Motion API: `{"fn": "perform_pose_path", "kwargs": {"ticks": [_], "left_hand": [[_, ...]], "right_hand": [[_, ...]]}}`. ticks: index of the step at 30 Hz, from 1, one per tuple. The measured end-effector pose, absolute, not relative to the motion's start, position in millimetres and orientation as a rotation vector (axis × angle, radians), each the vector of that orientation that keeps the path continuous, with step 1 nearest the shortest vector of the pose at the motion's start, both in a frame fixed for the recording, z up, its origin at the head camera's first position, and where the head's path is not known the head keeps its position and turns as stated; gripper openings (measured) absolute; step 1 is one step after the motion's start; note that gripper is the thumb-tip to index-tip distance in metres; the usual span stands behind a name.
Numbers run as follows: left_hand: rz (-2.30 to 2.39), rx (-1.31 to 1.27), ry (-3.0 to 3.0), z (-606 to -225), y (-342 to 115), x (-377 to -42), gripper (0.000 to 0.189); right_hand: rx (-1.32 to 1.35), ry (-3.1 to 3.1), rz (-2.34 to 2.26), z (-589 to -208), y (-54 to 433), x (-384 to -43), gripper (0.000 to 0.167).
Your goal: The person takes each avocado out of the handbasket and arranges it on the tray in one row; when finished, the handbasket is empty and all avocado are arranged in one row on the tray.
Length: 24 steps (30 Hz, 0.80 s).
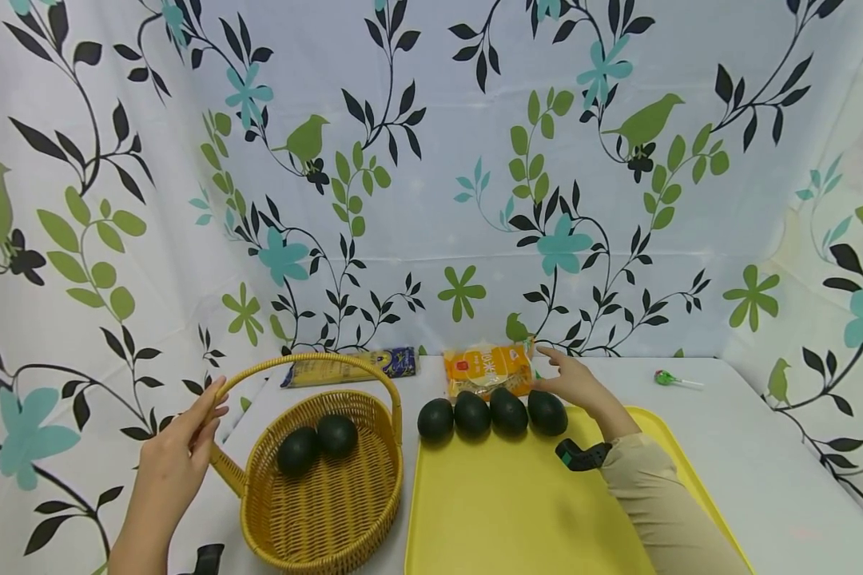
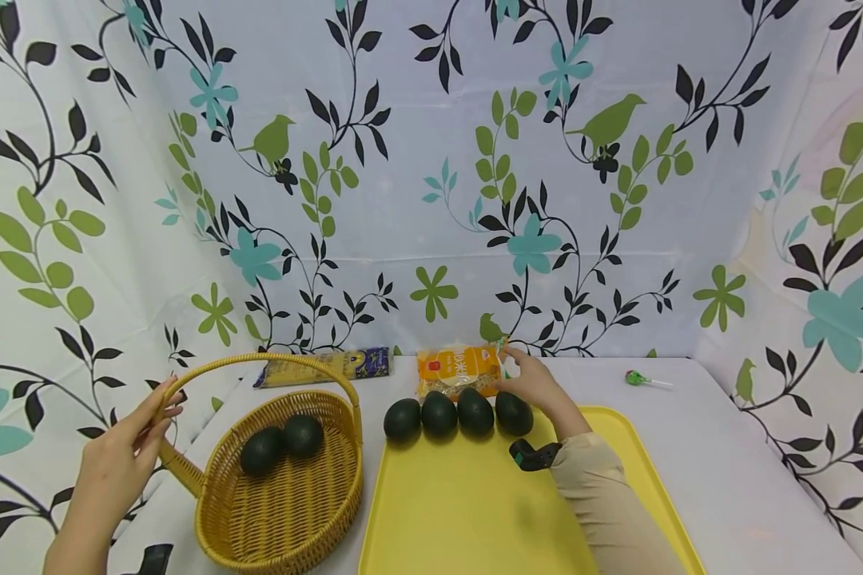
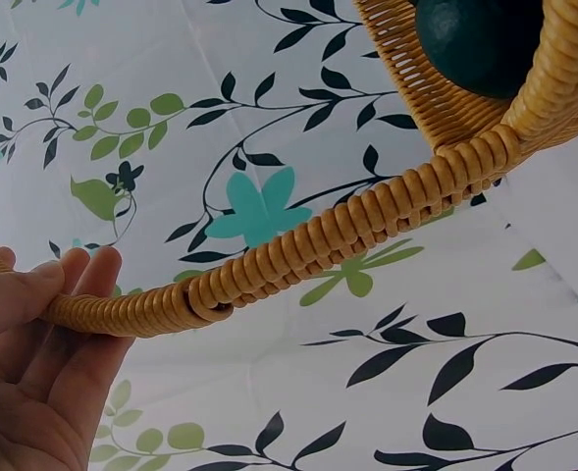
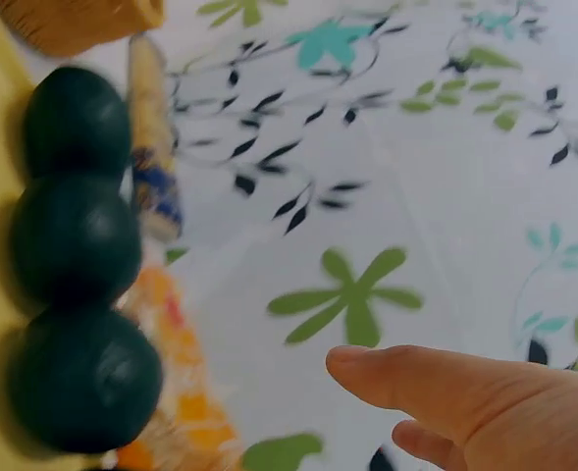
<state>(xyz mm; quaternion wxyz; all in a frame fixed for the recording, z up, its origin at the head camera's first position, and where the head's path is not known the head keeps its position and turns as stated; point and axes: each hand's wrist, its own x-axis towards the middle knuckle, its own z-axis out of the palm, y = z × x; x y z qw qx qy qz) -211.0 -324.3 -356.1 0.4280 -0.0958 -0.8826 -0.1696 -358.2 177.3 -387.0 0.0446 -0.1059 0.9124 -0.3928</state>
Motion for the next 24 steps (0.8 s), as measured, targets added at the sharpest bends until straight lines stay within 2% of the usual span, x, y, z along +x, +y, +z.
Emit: {"fn": "perform_pose_path", "kwargs": {"ticks": [7, 24], "left_hand": [[-0.424, -0.243, -2.213, -355, -323, -210, 0.073], [-0.422, -0.248, -2.211, -356, -324, -210, 0.072]], "right_hand": [[-0.521, 2.758, -1.302, -355, 150, -344, 0.072], [-0.789, 2.723, -1.35, -328, 98, -321, 0.07]]}}
